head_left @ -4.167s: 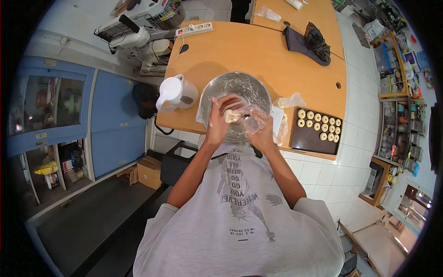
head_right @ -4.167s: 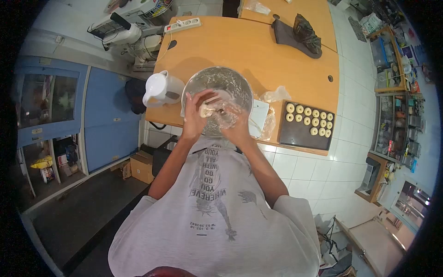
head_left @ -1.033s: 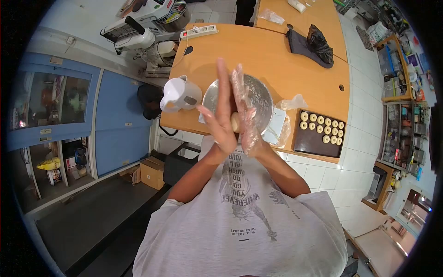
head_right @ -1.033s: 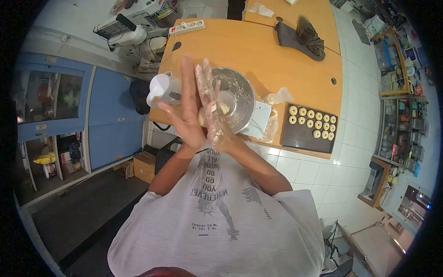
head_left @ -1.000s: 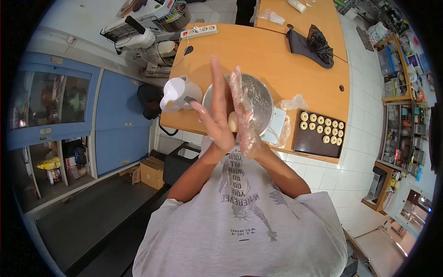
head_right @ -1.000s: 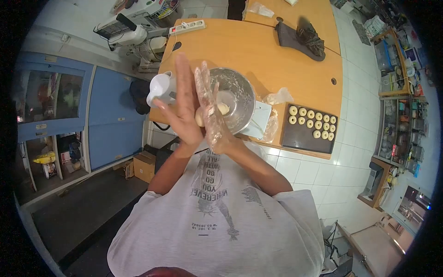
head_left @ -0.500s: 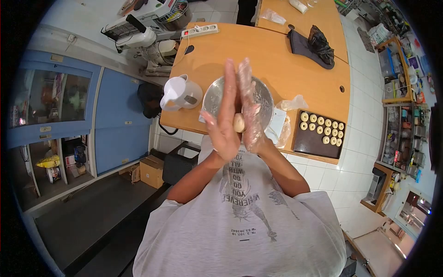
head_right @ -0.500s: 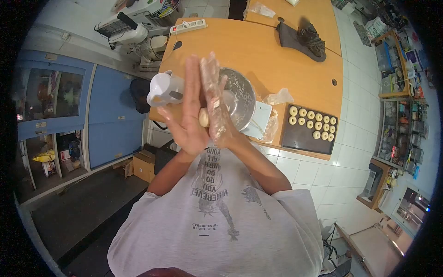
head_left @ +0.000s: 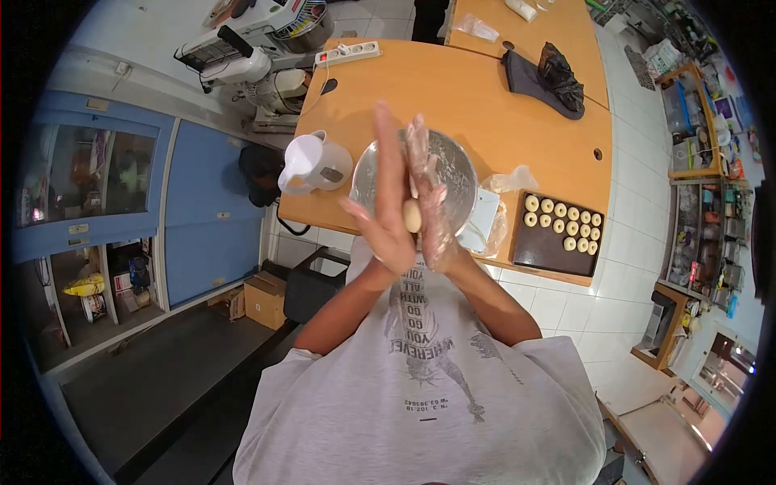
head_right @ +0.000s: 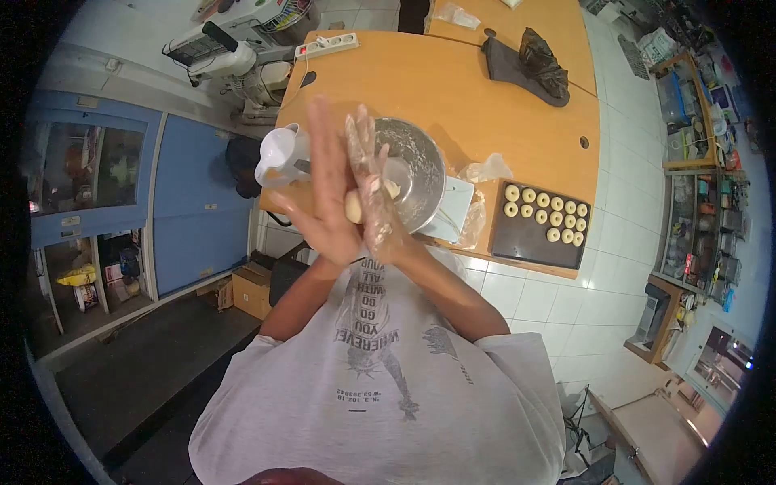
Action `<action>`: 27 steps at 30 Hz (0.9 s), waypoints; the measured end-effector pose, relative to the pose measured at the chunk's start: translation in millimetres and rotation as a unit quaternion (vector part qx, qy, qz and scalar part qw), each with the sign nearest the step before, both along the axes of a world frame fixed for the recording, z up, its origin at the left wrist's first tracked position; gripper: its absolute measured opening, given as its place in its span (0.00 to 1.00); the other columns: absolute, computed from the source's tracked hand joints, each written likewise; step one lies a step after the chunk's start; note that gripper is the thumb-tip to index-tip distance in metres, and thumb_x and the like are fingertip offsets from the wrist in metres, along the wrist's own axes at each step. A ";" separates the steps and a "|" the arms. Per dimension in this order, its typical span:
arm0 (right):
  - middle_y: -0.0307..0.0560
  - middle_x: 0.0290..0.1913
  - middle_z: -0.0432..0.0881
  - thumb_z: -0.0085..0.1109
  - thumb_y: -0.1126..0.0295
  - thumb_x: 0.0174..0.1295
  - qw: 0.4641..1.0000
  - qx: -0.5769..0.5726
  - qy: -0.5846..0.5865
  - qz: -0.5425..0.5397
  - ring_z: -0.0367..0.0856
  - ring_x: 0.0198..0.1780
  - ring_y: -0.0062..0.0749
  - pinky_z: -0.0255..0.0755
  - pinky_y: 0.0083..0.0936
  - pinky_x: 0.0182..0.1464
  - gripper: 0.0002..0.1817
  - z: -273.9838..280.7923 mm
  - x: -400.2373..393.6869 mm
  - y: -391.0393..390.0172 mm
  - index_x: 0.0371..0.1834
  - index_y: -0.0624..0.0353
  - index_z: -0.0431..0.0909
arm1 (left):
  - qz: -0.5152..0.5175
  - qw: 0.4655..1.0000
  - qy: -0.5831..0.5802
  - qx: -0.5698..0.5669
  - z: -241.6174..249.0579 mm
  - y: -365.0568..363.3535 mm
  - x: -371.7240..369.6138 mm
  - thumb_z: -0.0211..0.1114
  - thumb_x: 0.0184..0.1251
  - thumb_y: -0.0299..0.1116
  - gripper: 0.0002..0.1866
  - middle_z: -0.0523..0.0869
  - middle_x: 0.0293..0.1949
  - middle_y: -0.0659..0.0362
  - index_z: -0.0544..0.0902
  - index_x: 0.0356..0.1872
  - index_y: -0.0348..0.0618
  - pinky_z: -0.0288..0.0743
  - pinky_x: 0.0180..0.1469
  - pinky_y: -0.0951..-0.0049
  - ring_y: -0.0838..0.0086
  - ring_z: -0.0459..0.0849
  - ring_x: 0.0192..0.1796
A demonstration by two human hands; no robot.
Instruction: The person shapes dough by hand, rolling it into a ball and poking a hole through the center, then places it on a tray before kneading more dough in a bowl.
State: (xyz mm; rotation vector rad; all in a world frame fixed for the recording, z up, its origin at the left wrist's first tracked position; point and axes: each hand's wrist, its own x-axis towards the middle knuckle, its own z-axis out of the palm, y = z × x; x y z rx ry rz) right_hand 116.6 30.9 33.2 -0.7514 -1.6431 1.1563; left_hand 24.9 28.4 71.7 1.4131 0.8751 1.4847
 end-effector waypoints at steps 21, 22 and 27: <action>0.49 0.90 0.24 0.12 0.29 0.76 0.991 -0.115 0.035 0.051 0.22 0.89 0.45 0.19 0.45 0.85 0.51 13.7 -3.9 -23.1 0.88 0.61 0.28 | 0.015 0.997 0.035 -0.069 -9.2 18.4 -14.8 0.16 0.64 0.86 0.63 0.32 0.88 0.54 0.35 0.86 0.41 0.28 0.86 0.55 0.59 0.30 0.88; 0.49 0.90 0.25 0.11 0.28 0.76 0.993 -0.084 0.073 0.029 0.22 0.89 0.45 0.19 0.45 0.85 0.52 31.1 -3.8 -13.4 0.88 0.61 0.29 | 0.013 0.997 0.035 -0.069 -7.0 10.4 -8.7 0.16 0.64 0.86 0.63 0.32 0.88 0.54 0.35 0.86 0.41 0.28 0.86 0.55 0.59 0.30 0.88; 0.59 0.89 0.35 0.19 0.42 0.84 0.983 -0.086 0.160 0.019 0.38 0.88 0.45 0.31 0.40 0.86 0.43 3.4 -8.6 -2.0 0.86 0.69 0.34 | -0.031 0.997 -0.057 0.029 8.8 -4.9 9.2 0.17 0.62 0.88 0.65 0.32 0.88 0.51 0.34 0.86 0.39 0.31 0.86 0.52 0.56 0.31 0.88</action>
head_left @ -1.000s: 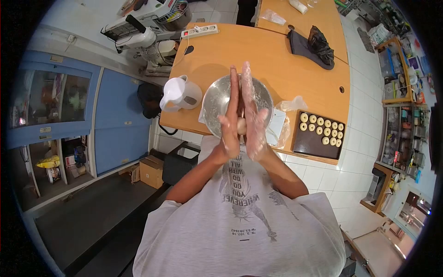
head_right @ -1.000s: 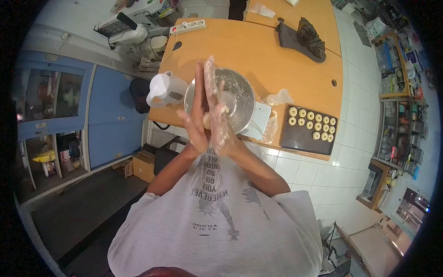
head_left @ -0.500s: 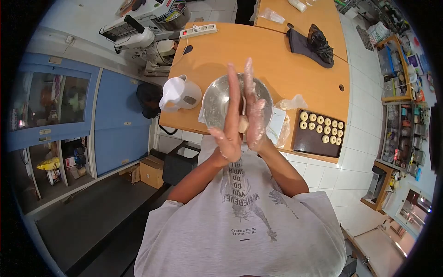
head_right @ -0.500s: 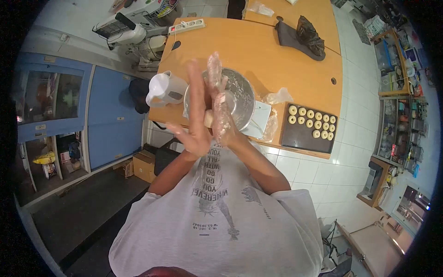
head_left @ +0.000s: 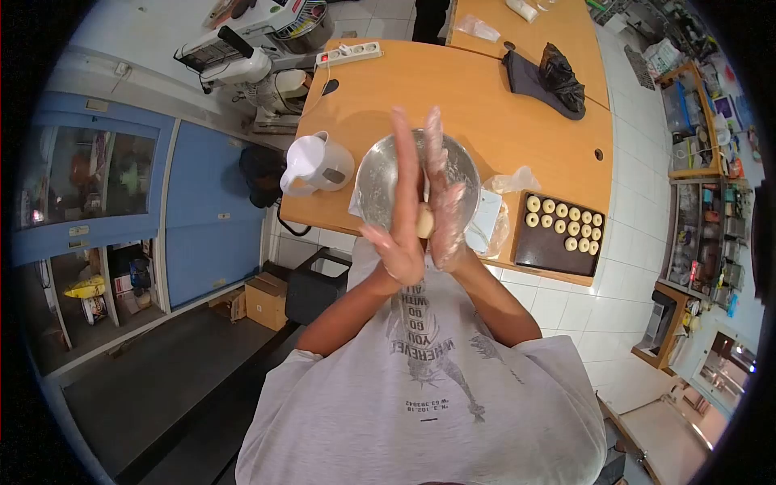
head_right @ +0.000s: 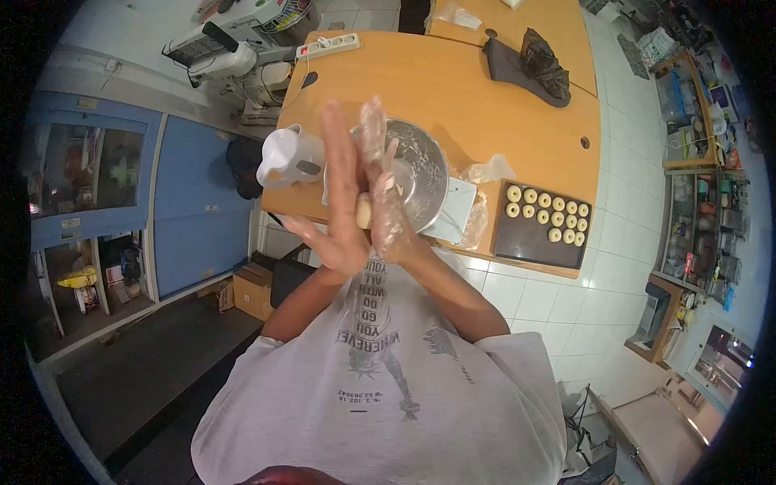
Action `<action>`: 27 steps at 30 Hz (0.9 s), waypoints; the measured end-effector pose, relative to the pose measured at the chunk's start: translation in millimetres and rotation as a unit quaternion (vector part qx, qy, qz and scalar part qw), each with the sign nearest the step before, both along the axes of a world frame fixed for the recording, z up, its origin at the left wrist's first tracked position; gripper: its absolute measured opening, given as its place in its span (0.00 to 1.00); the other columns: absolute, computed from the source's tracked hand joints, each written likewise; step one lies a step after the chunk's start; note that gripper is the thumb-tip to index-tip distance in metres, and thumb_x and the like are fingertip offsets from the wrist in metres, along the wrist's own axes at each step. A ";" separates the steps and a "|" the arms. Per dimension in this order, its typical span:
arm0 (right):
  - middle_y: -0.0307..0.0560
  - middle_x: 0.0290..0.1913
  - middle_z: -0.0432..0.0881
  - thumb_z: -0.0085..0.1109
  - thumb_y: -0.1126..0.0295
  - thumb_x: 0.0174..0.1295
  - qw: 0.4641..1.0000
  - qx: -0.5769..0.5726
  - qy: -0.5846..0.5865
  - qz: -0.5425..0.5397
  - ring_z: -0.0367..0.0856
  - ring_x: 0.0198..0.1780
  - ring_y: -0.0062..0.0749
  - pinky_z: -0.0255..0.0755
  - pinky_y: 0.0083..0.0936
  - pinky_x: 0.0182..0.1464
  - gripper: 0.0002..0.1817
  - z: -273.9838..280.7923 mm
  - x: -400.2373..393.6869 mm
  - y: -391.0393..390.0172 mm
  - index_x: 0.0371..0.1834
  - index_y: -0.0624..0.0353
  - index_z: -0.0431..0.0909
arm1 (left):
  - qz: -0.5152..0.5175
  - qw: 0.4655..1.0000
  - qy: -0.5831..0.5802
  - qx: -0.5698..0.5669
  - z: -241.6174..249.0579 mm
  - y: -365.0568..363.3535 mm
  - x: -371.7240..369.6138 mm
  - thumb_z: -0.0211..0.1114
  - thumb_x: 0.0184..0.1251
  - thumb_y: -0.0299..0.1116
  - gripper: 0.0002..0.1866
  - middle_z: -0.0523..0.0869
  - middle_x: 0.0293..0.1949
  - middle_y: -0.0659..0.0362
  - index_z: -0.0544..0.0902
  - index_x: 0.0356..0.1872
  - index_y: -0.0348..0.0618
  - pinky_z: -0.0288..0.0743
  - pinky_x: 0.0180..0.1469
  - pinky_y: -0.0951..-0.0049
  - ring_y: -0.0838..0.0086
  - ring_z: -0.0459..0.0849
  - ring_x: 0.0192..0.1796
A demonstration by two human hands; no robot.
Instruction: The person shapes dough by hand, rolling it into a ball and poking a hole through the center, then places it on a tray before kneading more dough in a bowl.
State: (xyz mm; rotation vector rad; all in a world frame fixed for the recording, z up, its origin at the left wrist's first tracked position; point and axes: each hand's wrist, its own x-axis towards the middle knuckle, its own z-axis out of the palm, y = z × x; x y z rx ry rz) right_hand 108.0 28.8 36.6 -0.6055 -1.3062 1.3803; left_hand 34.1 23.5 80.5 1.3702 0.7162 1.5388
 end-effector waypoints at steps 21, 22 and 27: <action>0.59 0.88 0.41 0.25 0.42 0.82 0.984 0.111 -0.126 -0.054 0.29 0.89 0.53 0.18 0.50 0.84 0.41 9.7 -6.2 -4.3 0.87 0.62 0.50 | 0.073 0.996 0.059 0.009 -21.1 20.5 -22.8 0.24 0.77 0.75 0.51 0.37 0.88 0.56 0.38 0.87 0.46 0.29 0.86 0.52 0.62 0.34 0.88; 0.59 0.88 0.44 0.26 0.43 0.82 0.987 0.100 -0.110 -0.056 0.30 0.89 0.53 0.20 0.49 0.84 0.40 9.2 -4.9 -3.5 0.86 0.62 0.51 | 0.007 0.998 -0.039 -0.054 -35.1 14.0 -21.9 0.24 0.77 0.75 0.51 0.37 0.88 0.56 0.37 0.87 0.45 0.29 0.86 0.52 0.62 0.34 0.88; 0.57 0.88 0.48 0.30 0.51 0.83 0.964 0.170 -0.163 -0.127 0.35 0.89 0.54 0.25 0.48 0.85 0.36 -8.6 3.3 22.7 0.86 0.64 0.52 | -0.004 0.998 0.003 -0.068 -31.0 -5.3 -4.7 0.17 0.73 0.78 0.55 0.36 0.88 0.56 0.36 0.86 0.42 0.32 0.86 0.54 0.61 0.36 0.88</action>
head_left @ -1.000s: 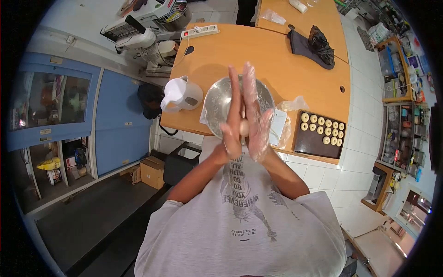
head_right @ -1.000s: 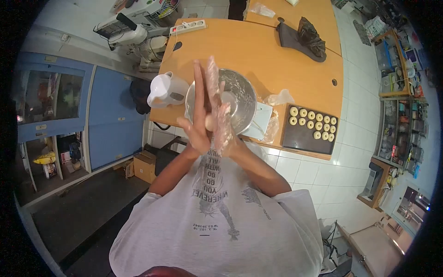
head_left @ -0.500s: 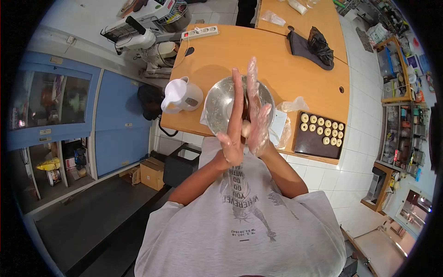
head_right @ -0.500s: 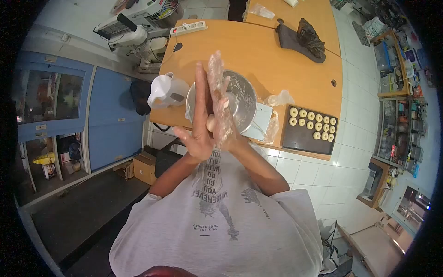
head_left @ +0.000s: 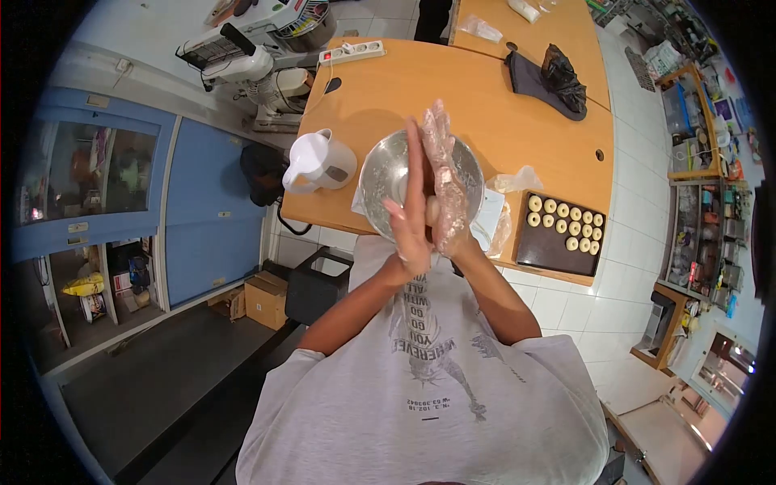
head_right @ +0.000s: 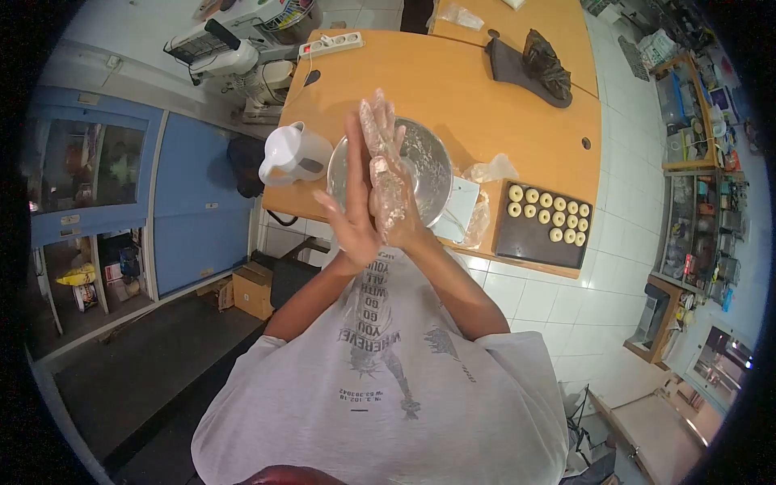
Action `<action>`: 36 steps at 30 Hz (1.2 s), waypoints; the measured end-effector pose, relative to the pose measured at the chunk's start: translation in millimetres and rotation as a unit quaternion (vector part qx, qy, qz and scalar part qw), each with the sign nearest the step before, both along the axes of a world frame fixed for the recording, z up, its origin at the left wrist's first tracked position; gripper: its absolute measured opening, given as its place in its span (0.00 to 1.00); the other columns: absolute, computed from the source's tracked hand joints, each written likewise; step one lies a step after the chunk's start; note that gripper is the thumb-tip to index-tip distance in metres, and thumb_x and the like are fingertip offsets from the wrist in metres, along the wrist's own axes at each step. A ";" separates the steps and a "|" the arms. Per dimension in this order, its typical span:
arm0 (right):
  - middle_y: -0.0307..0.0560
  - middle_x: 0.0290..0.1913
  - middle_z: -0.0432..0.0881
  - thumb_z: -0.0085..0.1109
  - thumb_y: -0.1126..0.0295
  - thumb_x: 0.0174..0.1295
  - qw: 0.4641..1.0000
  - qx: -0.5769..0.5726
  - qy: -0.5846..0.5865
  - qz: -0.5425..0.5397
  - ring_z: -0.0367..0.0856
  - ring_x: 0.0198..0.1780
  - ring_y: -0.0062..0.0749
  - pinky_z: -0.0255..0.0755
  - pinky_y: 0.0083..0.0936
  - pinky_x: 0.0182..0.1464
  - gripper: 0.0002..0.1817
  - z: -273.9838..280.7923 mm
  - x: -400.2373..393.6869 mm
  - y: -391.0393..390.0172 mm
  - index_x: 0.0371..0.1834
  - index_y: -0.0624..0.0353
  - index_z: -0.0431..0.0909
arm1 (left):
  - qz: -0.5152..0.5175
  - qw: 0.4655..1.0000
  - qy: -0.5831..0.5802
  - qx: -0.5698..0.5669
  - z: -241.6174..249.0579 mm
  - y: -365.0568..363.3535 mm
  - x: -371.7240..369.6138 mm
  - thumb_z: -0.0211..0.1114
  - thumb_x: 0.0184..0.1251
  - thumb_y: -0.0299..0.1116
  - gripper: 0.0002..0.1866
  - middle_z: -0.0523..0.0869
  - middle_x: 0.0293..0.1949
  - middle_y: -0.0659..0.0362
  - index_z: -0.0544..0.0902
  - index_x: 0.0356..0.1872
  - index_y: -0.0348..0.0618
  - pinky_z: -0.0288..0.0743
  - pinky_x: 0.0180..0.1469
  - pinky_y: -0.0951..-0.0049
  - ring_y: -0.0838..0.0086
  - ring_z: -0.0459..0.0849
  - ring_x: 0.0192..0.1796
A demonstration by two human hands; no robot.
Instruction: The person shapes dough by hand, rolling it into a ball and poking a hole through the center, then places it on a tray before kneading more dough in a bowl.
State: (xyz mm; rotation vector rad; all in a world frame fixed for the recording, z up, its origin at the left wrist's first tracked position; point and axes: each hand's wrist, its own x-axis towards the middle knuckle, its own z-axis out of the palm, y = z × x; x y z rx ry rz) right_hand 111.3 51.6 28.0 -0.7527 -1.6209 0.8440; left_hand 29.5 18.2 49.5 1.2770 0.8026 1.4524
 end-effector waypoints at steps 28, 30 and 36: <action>0.60 0.88 0.42 0.26 0.46 0.82 0.997 -0.075 -0.003 0.033 0.31 0.89 0.52 0.14 0.50 0.83 0.40 -6.8 -6.4 -13.1 0.87 0.65 0.48 | 0.023 0.997 -0.072 -0.020 14.9 19.8 -12.3 0.17 0.69 0.82 0.59 0.39 0.88 0.51 0.39 0.87 0.42 0.32 0.86 0.52 0.58 0.36 0.88; 0.60 0.89 0.38 0.25 0.45 0.82 0.997 -0.034 -0.008 0.062 0.28 0.89 0.55 0.13 0.54 0.83 0.41 -6.1 -9.3 -26.2 0.87 0.65 0.44 | 0.037 0.996 -0.080 -0.001 17.1 31.6 -22.7 0.17 0.71 0.80 0.57 0.41 0.88 0.52 0.41 0.87 0.42 0.29 0.86 0.55 0.60 0.36 0.89; 0.62 0.89 0.37 0.25 0.44 0.81 0.992 -0.100 0.010 0.081 0.28 0.89 0.57 0.15 0.53 0.83 0.43 33.0 -9.9 -33.6 0.87 0.67 0.41 | 0.005 0.998 0.029 -0.058 -33.2 9.8 -23.7 0.15 0.71 0.79 0.57 0.38 0.88 0.53 0.40 0.86 0.41 0.29 0.86 0.55 0.60 0.37 0.89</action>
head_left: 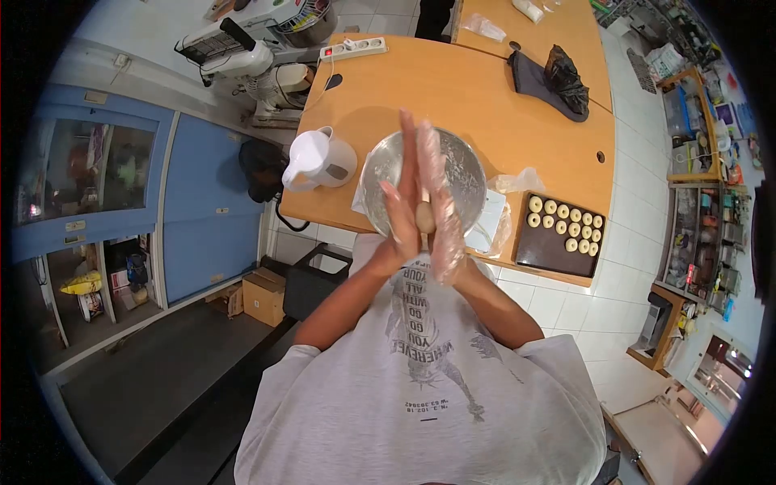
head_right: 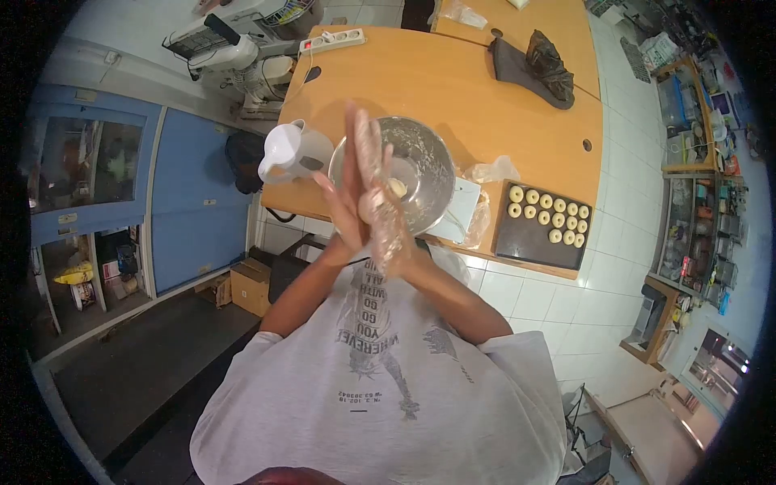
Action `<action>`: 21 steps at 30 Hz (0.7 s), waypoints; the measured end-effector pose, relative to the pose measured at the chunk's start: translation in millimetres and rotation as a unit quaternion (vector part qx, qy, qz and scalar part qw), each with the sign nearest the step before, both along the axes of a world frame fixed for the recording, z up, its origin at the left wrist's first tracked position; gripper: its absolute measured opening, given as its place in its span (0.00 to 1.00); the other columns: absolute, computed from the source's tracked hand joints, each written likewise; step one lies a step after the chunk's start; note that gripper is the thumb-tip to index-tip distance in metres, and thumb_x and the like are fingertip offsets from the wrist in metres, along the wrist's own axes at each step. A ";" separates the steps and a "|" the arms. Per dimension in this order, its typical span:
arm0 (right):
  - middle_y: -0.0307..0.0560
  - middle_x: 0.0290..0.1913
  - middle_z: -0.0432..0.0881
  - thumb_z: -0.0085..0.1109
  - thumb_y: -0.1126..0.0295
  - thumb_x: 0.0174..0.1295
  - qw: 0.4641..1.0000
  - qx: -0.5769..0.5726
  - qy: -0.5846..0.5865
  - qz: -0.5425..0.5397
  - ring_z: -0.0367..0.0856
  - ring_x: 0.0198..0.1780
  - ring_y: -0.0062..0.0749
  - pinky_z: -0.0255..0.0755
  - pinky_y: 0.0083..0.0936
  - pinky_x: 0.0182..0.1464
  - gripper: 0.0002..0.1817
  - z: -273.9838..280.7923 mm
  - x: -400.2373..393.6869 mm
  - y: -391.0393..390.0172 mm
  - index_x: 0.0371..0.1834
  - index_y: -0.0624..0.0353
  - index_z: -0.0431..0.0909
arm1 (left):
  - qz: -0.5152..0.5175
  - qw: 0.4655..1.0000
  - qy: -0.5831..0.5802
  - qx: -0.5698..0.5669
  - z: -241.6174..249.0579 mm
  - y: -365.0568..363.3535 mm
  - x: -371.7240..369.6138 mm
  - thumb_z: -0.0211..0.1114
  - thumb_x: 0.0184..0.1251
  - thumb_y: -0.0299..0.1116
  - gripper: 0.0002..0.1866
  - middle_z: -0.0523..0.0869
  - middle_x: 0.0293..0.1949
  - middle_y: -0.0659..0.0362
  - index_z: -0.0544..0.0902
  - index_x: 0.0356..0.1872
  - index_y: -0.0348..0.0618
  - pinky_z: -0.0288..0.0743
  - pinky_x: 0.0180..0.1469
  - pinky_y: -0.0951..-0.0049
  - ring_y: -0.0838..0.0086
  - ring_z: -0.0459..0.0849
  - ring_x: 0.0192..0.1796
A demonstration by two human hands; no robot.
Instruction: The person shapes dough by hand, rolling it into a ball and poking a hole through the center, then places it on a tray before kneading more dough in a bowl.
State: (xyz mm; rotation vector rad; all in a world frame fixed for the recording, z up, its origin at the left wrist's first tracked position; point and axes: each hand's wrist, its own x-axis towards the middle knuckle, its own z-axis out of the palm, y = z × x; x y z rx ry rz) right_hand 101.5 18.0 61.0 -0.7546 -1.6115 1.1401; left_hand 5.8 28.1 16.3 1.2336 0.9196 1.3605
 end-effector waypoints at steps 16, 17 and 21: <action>0.57 0.89 0.38 0.24 0.48 0.83 0.987 0.136 0.052 -0.074 0.27 0.89 0.53 0.13 0.49 0.83 0.39 -48.1 -6.8 14.2 0.87 0.66 0.45 | -0.005 0.999 -0.025 0.042 23.9 -4.3 14.3 0.14 0.70 0.80 0.58 0.38 0.88 0.52 0.39 0.86 0.40 0.35 0.86 0.50 0.58 0.37 0.88; 0.57 0.89 0.38 0.24 0.48 0.83 0.981 0.155 0.058 -0.098 0.27 0.89 0.53 0.12 0.50 0.83 0.39 -49.1 -6.7 17.3 0.87 0.65 0.45 | -0.015 0.997 -0.008 0.072 28.7 -10.0 16.3 0.15 0.69 0.81 0.59 0.38 0.88 0.51 0.39 0.86 0.40 0.35 0.86 0.50 0.58 0.37 0.88; 0.58 0.89 0.36 0.25 0.42 0.81 0.999 0.028 -0.014 -0.018 0.27 0.89 0.53 0.12 0.52 0.82 0.43 -29.8 5.9 14.6 0.87 0.66 0.44 | 0.019 0.994 -0.062 0.087 64.1 0.8 11.3 0.16 0.66 0.84 0.63 0.38 0.88 0.50 0.40 0.86 0.37 0.35 0.85 0.49 0.55 0.37 0.88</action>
